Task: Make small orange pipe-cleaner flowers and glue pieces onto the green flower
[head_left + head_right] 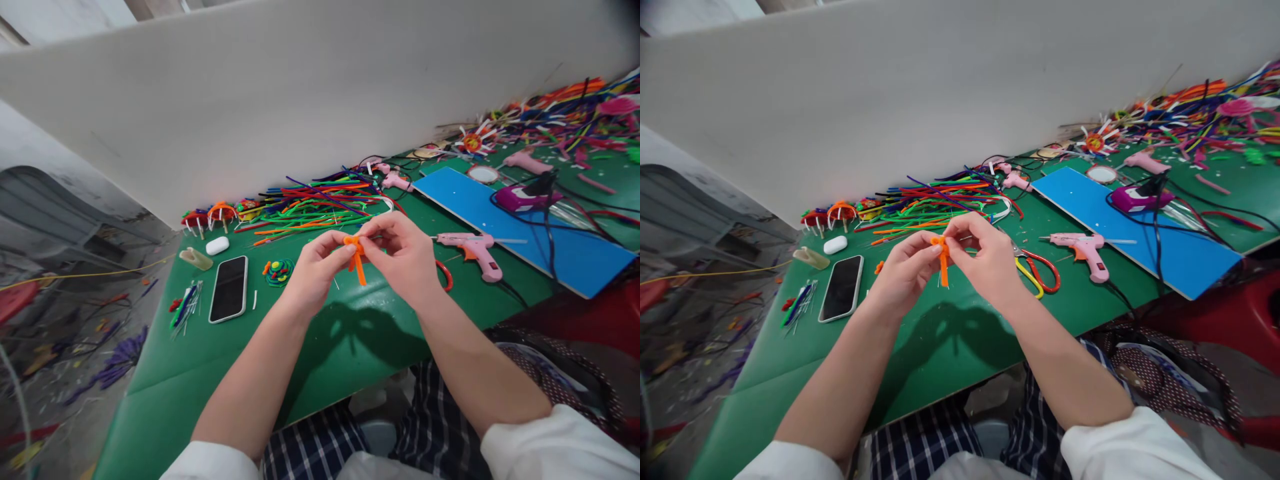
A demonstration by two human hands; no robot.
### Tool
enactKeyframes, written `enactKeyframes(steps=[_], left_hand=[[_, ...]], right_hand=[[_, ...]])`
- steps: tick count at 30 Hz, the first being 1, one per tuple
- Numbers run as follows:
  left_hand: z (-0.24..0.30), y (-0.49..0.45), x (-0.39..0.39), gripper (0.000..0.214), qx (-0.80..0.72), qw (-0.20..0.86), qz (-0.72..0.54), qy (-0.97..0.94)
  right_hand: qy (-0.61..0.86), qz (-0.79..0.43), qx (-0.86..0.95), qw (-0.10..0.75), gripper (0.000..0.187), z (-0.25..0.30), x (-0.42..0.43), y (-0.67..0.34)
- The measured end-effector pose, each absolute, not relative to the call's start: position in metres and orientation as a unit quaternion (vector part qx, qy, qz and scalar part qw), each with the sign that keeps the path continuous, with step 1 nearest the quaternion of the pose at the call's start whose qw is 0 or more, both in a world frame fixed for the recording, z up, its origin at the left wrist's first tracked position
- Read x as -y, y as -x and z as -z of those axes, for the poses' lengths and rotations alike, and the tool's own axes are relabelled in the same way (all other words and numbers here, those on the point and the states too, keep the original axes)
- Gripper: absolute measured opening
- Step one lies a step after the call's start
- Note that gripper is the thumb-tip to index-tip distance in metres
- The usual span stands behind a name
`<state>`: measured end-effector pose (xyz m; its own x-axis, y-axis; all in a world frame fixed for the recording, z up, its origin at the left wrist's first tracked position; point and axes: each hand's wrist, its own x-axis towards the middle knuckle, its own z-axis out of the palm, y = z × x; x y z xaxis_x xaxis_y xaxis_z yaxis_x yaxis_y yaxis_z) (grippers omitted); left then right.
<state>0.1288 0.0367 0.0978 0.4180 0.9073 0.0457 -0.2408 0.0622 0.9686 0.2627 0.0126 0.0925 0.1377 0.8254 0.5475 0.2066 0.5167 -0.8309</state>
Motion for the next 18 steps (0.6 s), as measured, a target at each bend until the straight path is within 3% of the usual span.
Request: enactKeyframes(steps=[9,13,18], left_hand=[[-0.095,-0.127,-0.040,0.013,-0.320,0.601,-0.507,-0.529],[-0.095,-0.124,-0.042,0.014,-0.332,0.590,-0.493,-0.546],[-0.095,-0.124,-0.041,0.011,-0.336,0.572,-0.469,-0.583]], right_hand=[[0.420,-0.234,0.623,0.616,0.004,-0.096,-0.011,-0.266],[0.428,-0.221,0.648,0.591,0.012,-0.101,-0.009,-0.269],[0.450,-0.197,0.660,0.568,0.010,-0.102,-0.009,-0.271]])
